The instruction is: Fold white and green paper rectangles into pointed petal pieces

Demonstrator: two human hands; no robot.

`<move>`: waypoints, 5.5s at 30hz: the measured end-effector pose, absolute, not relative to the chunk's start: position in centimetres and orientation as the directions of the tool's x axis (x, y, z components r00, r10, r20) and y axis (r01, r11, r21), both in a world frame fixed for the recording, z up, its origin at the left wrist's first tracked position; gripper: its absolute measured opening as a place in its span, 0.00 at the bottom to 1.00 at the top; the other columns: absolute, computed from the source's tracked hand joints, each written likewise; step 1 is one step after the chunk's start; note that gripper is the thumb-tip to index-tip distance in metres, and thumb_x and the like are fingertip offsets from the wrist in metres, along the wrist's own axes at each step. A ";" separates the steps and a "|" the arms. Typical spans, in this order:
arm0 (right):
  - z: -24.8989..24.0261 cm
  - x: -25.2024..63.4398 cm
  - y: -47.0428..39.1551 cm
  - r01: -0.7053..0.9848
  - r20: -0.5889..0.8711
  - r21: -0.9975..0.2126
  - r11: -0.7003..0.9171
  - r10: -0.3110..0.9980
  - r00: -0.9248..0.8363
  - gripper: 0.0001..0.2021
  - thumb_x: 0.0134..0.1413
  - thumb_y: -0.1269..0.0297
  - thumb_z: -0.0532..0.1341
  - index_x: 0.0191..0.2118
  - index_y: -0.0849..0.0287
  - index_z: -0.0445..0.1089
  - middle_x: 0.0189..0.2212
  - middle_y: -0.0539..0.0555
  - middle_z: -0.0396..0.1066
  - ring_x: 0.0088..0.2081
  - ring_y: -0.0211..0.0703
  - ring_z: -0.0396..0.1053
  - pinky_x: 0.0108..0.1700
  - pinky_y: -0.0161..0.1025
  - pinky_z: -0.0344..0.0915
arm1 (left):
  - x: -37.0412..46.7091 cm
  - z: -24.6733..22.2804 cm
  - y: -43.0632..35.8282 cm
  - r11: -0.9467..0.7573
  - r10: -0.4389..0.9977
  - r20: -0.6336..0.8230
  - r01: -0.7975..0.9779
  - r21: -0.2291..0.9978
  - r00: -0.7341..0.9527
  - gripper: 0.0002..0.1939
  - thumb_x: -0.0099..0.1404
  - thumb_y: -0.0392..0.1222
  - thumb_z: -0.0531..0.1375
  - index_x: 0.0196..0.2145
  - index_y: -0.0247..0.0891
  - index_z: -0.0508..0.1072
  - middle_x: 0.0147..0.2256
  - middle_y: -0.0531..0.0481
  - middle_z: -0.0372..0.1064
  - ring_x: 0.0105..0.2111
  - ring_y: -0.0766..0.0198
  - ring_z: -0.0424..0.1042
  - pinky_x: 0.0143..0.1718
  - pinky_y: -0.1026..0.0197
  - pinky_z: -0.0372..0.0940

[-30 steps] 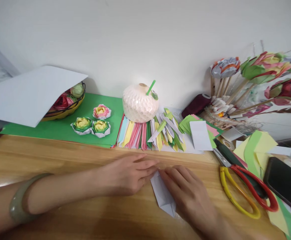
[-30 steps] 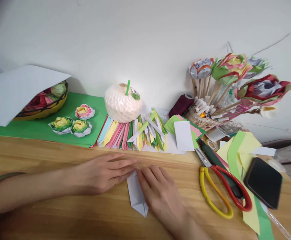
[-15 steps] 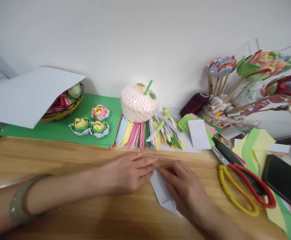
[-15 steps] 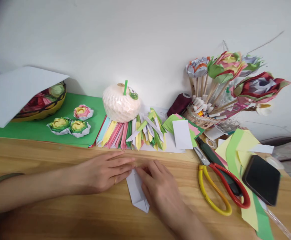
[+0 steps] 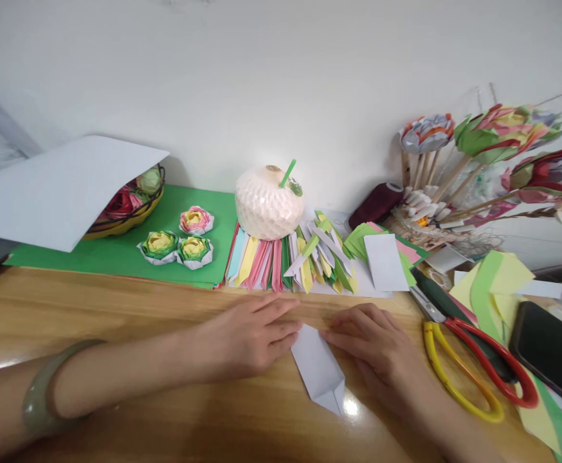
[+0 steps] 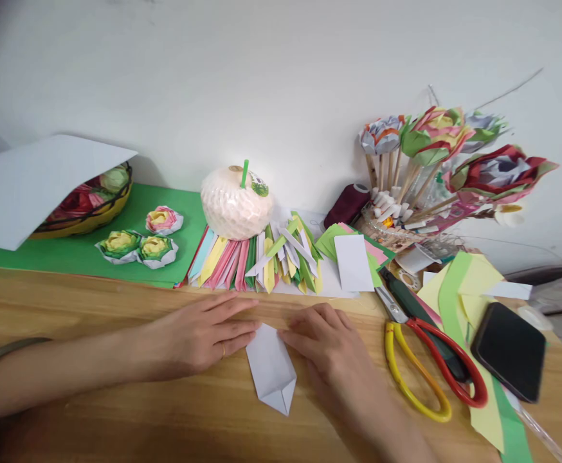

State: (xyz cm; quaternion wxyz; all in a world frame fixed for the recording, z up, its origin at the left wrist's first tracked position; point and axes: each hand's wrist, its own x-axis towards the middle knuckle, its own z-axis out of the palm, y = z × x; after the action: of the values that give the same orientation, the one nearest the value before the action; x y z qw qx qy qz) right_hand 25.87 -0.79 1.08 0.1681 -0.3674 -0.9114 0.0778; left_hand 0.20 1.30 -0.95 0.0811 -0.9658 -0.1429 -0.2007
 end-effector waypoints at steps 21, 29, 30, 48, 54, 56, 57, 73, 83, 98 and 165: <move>0.3 24.8 -0.6 0.633 0.269 -0.367 0.682 0.729 -0.629 0.15 0.60 0.71 0.55 0.52 0.59 0.65 0.45 0.60 0.70 0.46 0.48 0.67 0.46 0.48 0.69 | 0.6 -1.1 1.0 -0.928 0.316 0.584 0.372 0.025 0.748 0.12 0.67 0.32 0.54 0.27 0.30 0.74 0.27 0.48 0.71 0.33 0.60 0.71 0.38 0.56 0.71; 0.1 24.9 -0.8 0.564 0.314 -0.391 0.728 0.681 -0.662 0.06 0.60 0.72 0.56 0.42 0.60 0.67 0.36 0.56 0.72 0.39 0.45 0.68 0.38 0.42 0.68 | 0.5 -1.1 0.7 -0.914 0.330 0.542 0.404 -0.020 0.773 0.13 0.65 0.29 0.54 0.24 0.32 0.71 0.25 0.49 0.69 0.31 0.60 0.69 0.34 0.58 0.69; 0.1 24.9 -0.9 0.558 0.320 -0.389 0.733 0.676 -0.664 0.06 0.61 0.72 0.55 0.42 0.60 0.67 0.35 0.56 0.72 0.38 0.44 0.68 0.38 0.41 0.68 | 0.5 -1.1 0.6 -0.908 0.352 0.545 0.419 0.002 0.761 0.12 0.66 0.29 0.54 0.25 0.33 0.71 0.26 0.49 0.69 0.32 0.60 0.69 0.34 0.58 0.69; -0.2 25.1 -0.8 0.544 0.243 -0.499 0.675 0.712 -0.659 0.03 0.59 0.71 0.57 0.39 0.58 0.65 0.37 0.55 0.69 0.37 0.42 0.67 0.37 0.38 0.66 | 1.0 -0.9 0.0 -0.707 0.702 0.388 0.524 0.474 0.597 0.10 0.67 0.34 0.53 0.29 0.36 0.71 0.30 0.49 0.69 0.37 0.59 0.65 0.39 0.55 0.61; -0.6 24.3 -1.3 0.595 0.201 -0.588 0.548 0.811 -0.549 0.05 0.61 0.73 0.54 0.36 0.57 0.64 0.36 0.53 0.66 0.37 0.40 0.66 0.38 0.37 0.65 | 1.3 -0.8 -0.2 -0.630 0.767 0.339 0.540 0.559 0.544 0.08 0.65 0.32 0.54 0.29 0.36 0.70 0.31 0.51 0.70 0.38 0.58 0.64 0.42 0.53 0.59; -0.5 24.0 -1.5 0.623 0.166 -0.609 0.491 0.847 -0.506 0.06 0.60 0.74 0.53 0.34 0.57 0.63 0.37 0.53 0.64 0.37 0.39 0.66 0.38 0.35 0.65 | 1.3 -0.7 -0.2 -0.605 0.784 0.318 0.545 0.580 0.533 0.07 0.64 0.33 0.55 0.29 0.36 0.70 0.31 0.51 0.70 0.38 0.57 0.64 0.43 0.52 0.58; -0.4 23.9 -1.6 0.634 0.157 -0.613 0.472 0.859 -0.487 0.06 0.60 0.74 0.53 0.34 0.57 0.63 0.37 0.53 0.64 0.37 0.38 0.66 0.38 0.35 0.65 | 1.4 -0.7 -0.2 -0.595 0.791 0.308 0.546 0.590 0.529 0.06 0.65 0.33 0.55 0.29 0.36 0.70 0.31 0.51 0.70 0.38 0.57 0.64 0.43 0.52 0.58; -1.1 23.2 -1.1 0.696 0.248 -0.530 0.484 0.874 -0.418 0.08 0.60 0.72 0.52 0.30 0.57 0.62 0.33 0.54 0.65 0.31 0.38 0.68 0.32 0.33 0.68 | 2.0 -0.8 0.0 -0.494 0.859 0.249 0.599 0.630 0.447 0.09 0.63 0.34 0.53 0.26 0.37 0.69 0.31 0.49 0.64 0.36 0.57 0.59 0.38 0.53 0.55; -1.8 22.9 -1.1 0.730 0.327 -0.467 0.498 0.865 -0.381 0.08 0.60 0.71 0.51 0.29 0.56 0.60 0.31 0.54 0.65 0.29 0.39 0.68 0.29 0.33 0.68 | 2.2 -1.3 0.2 -0.462 0.876 0.218 0.620 0.634 0.430 0.06 0.60 0.33 0.54 0.25 0.38 0.66 0.32 0.48 0.62 0.37 0.56 0.58 0.37 0.51 0.56; -1.3 23.0 -0.6 0.760 0.250 -0.440 0.479 0.878 -0.408 0.09 0.61 0.68 0.50 0.29 0.54 0.59 0.30 0.53 0.67 0.29 0.40 0.70 0.28 0.34 0.70 | 2.3 -1.2 0.3 -0.437 0.880 0.147 0.649 0.623 0.452 0.05 0.57 0.32 0.55 0.25 0.38 0.63 0.33 0.48 0.61 0.38 0.54 0.57 0.38 0.50 0.57; -0.7 23.7 -1.5 0.634 0.404 -0.204 0.746 0.654 -0.640 0.10 0.61 0.72 0.55 0.45 0.62 0.70 0.41 0.58 0.74 0.42 0.47 0.70 0.42 0.46 0.70 | 0.4 -0.9 1.5 -0.854 0.515 0.520 0.463 0.238 0.682 0.10 0.67 0.33 0.54 0.33 0.41 0.74 0.30 0.53 0.72 0.35 0.61 0.63 0.36 0.59 0.55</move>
State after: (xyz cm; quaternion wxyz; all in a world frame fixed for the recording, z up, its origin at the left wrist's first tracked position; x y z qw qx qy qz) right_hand 23.74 -1.49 -0.69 0.2315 -0.3559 -0.9051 0.0218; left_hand 0.42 1.48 -0.85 -0.0437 -0.9160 -0.2668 -0.2963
